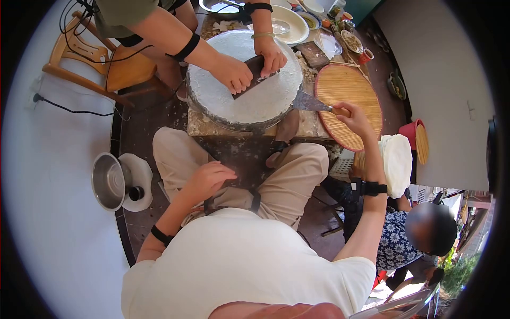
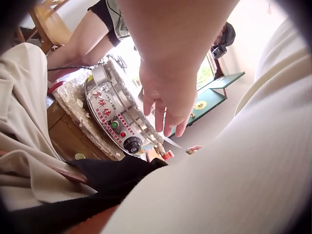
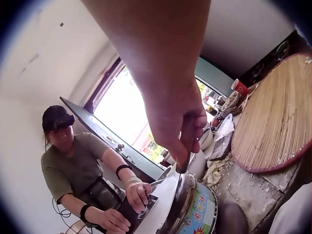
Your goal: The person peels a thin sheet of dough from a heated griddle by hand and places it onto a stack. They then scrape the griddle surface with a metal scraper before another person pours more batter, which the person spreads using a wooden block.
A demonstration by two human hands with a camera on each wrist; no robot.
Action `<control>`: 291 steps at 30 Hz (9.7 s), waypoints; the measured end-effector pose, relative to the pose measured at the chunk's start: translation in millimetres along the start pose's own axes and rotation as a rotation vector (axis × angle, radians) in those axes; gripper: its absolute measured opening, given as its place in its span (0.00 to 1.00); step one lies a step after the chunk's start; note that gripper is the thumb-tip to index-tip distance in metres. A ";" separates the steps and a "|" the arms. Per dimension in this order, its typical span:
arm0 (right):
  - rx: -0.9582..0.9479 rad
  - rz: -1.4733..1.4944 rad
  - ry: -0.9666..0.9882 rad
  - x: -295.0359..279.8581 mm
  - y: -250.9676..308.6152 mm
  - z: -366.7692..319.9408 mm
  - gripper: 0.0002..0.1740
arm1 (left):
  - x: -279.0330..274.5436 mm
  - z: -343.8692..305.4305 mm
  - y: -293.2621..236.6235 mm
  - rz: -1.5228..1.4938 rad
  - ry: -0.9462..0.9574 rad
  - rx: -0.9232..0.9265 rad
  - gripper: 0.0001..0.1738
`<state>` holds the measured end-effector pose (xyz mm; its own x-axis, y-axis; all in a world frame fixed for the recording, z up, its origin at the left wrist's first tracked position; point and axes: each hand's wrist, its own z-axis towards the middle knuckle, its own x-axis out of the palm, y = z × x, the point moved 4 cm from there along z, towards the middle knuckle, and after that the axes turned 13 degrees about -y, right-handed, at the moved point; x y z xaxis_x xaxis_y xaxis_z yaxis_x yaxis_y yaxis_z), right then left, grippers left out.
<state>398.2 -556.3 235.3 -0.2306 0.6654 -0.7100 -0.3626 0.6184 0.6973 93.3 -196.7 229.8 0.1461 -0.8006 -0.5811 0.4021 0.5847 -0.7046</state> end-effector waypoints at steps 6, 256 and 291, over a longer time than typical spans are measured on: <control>0.015 -0.179 -0.008 3.9 28.1 -19.5 0.19 | 3.7 5.1 -3.4 -0.008 0.014 0.005 0.14; -0.480 -0.279 -0.572 78.8 144.6 130.0 0.15 | -49.0 237.7 73.8 0.525 -0.303 -0.021 0.05; -0.232 -0.497 -0.166 92.1 187.1 8.7 0.08 | -41.6 236.8 70.9 0.377 -0.326 0.042 0.02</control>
<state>317.0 -375.7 301.2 0.1563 0.3861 -0.9091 -0.5843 0.7782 0.2301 329.8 -152.9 300.4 0.5607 -0.5375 -0.6299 0.3018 0.8410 -0.4490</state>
